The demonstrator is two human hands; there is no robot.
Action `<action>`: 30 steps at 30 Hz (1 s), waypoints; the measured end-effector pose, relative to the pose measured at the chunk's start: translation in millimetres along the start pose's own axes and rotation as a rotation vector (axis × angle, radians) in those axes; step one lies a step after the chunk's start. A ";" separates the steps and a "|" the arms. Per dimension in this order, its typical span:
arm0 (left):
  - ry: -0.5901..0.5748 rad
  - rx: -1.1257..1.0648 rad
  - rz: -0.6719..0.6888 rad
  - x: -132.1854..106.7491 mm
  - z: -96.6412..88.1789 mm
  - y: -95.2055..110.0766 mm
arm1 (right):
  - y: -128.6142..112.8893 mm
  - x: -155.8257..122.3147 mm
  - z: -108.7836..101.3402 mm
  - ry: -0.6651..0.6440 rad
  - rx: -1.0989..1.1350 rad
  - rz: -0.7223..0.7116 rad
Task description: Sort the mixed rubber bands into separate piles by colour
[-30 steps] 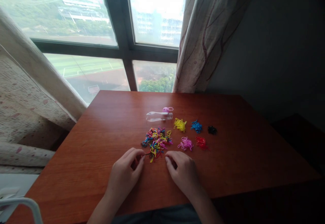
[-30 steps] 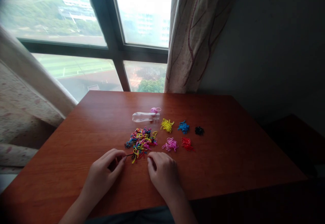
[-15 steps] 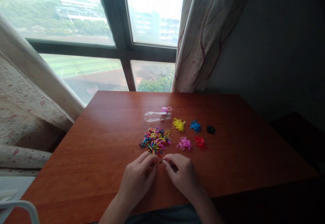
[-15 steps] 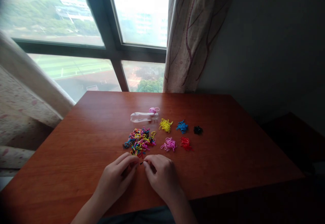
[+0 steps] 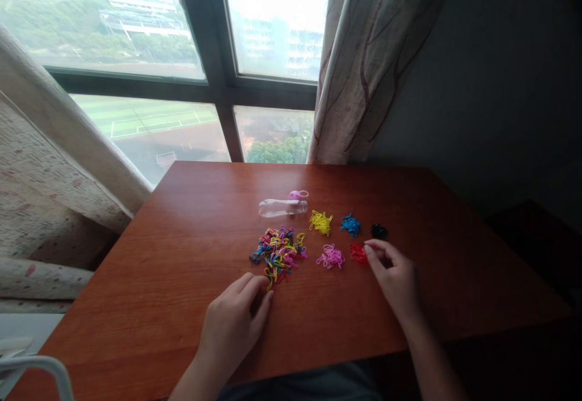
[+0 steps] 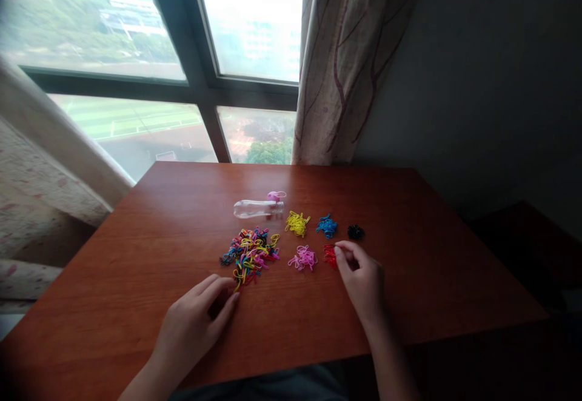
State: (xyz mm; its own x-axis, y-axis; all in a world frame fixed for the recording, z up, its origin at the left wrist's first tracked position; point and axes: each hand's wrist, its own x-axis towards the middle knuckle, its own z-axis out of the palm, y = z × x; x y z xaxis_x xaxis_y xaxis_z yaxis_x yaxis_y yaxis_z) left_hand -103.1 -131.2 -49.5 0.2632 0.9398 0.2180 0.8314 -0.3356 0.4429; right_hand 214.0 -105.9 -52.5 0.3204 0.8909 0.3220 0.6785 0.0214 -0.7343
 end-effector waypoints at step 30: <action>0.037 -0.248 -0.048 0.9 -1.8 -2.5 | -5.0 -0.1 4.8 0.009 -0.112 -0.025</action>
State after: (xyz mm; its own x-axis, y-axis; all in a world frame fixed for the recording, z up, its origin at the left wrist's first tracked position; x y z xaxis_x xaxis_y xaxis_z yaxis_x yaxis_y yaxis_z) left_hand -105.8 -129.6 -48.8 0.2045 0.9535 0.2212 0.6960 -0.3006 0.6521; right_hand 207.4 -104.0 -51.7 0.3082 0.8865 0.3451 0.7558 -0.0079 -0.6547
